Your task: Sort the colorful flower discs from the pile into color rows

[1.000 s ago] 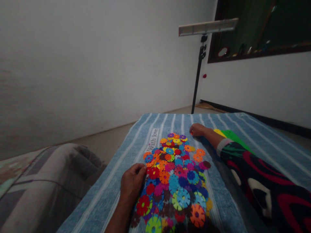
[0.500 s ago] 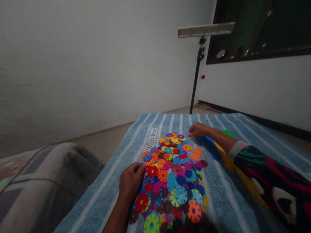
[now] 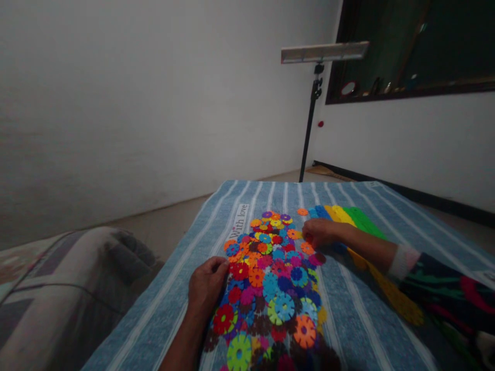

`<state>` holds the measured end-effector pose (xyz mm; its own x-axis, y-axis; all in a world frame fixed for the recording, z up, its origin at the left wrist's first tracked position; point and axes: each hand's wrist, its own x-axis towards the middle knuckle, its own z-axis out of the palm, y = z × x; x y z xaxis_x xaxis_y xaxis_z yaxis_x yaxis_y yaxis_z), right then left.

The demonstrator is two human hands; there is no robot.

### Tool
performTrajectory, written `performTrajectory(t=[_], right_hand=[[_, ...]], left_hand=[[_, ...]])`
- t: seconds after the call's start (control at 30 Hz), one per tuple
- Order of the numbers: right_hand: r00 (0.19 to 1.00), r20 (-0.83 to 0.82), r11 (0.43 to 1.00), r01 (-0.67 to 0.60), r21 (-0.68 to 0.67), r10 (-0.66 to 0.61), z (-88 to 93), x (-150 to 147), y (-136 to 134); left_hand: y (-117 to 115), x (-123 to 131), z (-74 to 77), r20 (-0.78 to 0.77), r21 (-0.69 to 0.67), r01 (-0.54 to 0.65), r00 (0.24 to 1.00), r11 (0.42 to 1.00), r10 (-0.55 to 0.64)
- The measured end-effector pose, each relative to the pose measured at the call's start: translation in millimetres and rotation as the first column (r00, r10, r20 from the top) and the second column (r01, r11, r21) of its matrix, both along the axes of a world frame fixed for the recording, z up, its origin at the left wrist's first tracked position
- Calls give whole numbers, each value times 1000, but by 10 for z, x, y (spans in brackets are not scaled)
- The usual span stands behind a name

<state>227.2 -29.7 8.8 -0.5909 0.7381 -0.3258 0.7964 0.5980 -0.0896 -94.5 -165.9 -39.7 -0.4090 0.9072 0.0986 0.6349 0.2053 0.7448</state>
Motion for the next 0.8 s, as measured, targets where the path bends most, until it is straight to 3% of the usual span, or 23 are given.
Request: performTrajectory(t=[0.37, 0.8], right_hand=[[991, -100, 995, 85, -56, -90, 101, 49, -158], [996, -30, 991, 92, 96, -89, -19, -185, -356]], left_hand=[[9, -4, -18, 23, -6, -4, 1000, 1000, 4], [9, -1, -9, 2, -6, 2, 1000, 1000, -2]])
